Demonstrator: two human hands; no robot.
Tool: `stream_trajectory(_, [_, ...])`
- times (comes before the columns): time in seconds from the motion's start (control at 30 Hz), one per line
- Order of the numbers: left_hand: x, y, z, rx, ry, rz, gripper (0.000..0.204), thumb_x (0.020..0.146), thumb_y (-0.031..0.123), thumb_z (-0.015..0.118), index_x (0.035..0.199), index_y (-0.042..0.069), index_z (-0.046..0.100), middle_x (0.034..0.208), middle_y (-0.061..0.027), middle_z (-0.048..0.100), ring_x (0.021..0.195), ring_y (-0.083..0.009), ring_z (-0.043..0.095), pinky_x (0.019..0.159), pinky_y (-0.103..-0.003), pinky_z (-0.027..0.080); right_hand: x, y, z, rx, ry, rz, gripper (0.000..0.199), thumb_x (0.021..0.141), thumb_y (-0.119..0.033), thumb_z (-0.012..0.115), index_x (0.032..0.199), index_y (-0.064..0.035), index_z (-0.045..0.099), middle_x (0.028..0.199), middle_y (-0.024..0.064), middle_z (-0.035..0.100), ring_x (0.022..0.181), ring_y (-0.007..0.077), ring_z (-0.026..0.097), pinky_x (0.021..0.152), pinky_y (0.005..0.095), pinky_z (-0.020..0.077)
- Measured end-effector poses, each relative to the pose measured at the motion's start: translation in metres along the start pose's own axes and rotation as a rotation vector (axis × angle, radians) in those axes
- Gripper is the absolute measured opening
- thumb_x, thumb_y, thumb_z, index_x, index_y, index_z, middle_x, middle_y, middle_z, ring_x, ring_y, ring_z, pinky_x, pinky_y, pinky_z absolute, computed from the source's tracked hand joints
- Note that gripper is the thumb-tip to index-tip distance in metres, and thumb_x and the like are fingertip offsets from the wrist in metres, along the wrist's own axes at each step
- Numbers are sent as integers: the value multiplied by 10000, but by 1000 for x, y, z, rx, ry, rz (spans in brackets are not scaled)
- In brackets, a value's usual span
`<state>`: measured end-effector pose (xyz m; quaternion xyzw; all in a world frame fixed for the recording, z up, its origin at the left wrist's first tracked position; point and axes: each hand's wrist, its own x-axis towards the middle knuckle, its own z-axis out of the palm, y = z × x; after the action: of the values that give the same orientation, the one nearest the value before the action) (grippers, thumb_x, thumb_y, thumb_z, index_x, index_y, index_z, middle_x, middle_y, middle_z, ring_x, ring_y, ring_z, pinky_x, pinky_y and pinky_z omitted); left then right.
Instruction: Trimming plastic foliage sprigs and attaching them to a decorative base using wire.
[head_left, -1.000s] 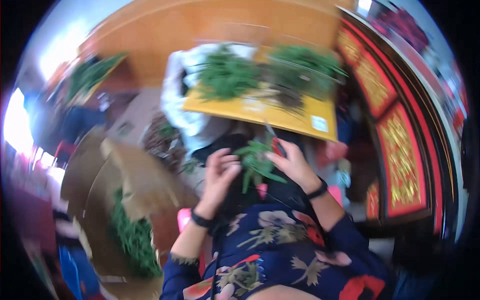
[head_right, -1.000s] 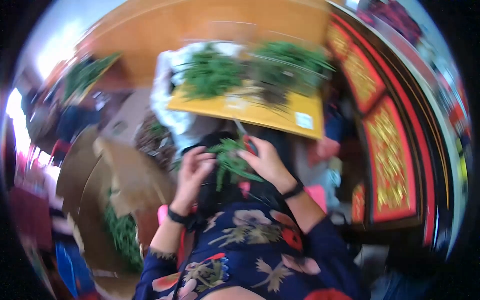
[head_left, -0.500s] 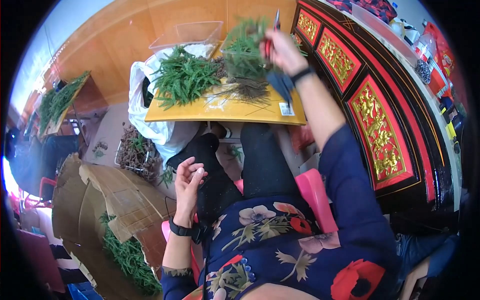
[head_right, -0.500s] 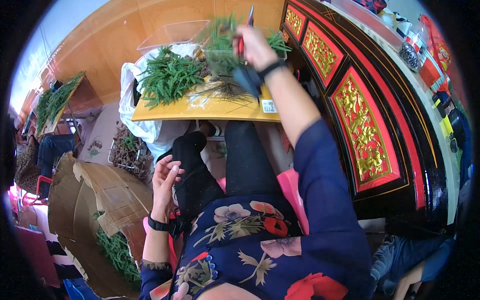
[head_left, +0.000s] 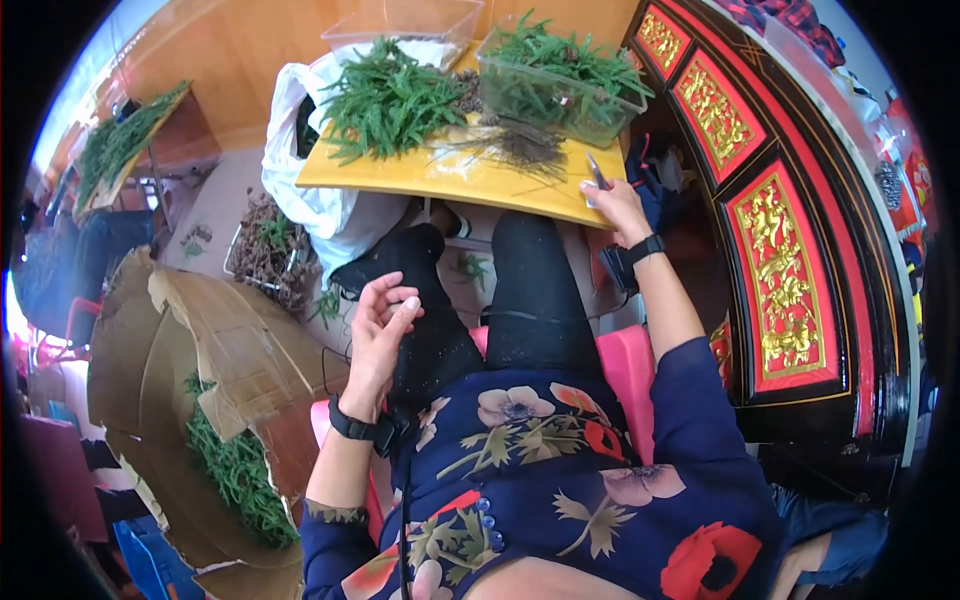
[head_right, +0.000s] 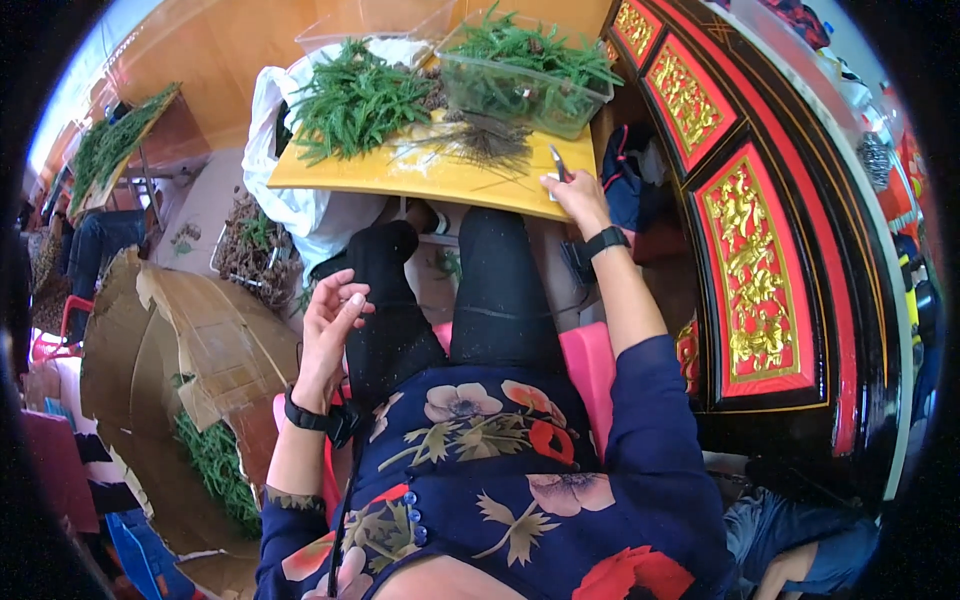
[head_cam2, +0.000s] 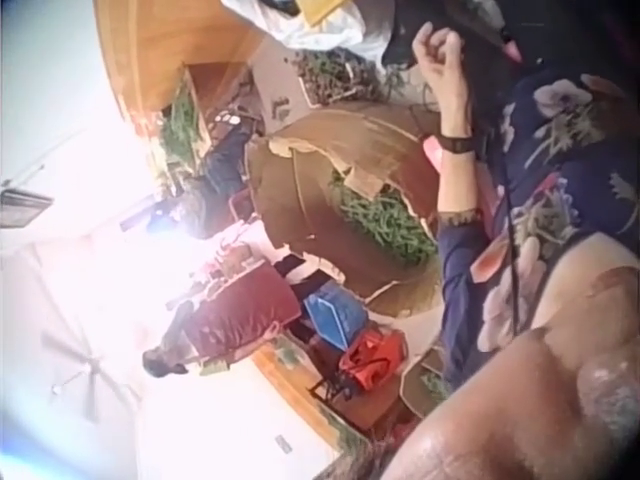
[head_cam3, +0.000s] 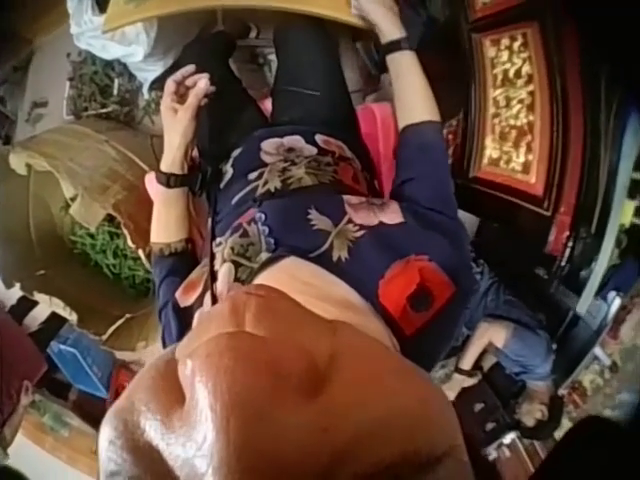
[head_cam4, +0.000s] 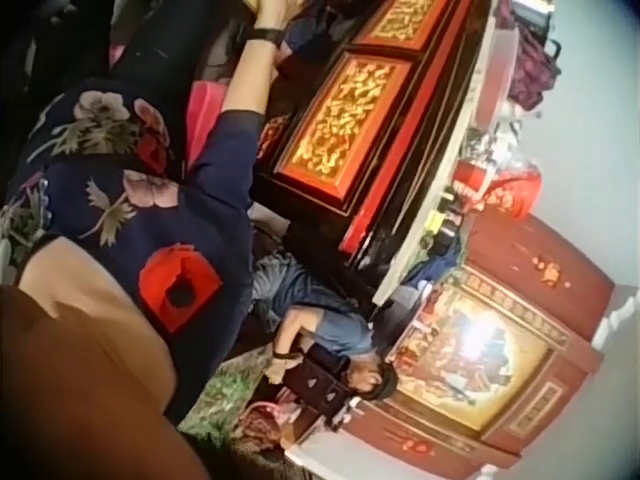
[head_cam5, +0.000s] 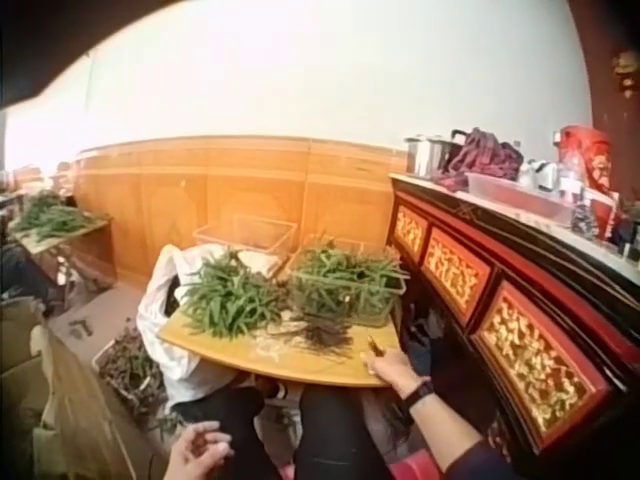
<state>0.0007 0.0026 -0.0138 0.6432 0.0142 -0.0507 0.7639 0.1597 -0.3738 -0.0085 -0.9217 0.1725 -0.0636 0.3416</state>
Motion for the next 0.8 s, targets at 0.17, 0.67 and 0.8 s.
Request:
stream_trajectory(0.17, [-1,-6,-2,-9,33,-73,378,887,177,619,1223,50,501,1051,-45,625,867,-107,603,719,-210,429,0,-7,3,-387,151,2,654,693,-525,705,1058,11,613,1090,238,595,1049,362,573,874,448,453])
stream_trajectory(0.67, [154,31,37,639,-124,240,317,833,210,639,1068,-2,619,941,-133,664,894,-216,637,760,-311,497,23,-41,31,-262,254,-749,473,784,-191,658,1224,-82,521,1078,176,551,1034,338,537,853,408,445])
stream_trajectory(0.8, [240,22,83,1046,-41,342,331,828,207,590,1101,22,613,1032,-197,639,953,-333,619,821,-401,498,35,-66,46,-189,73,-1100,332,772,0,562,1095,-61,605,1010,153,558,944,340,563,830,392,451])
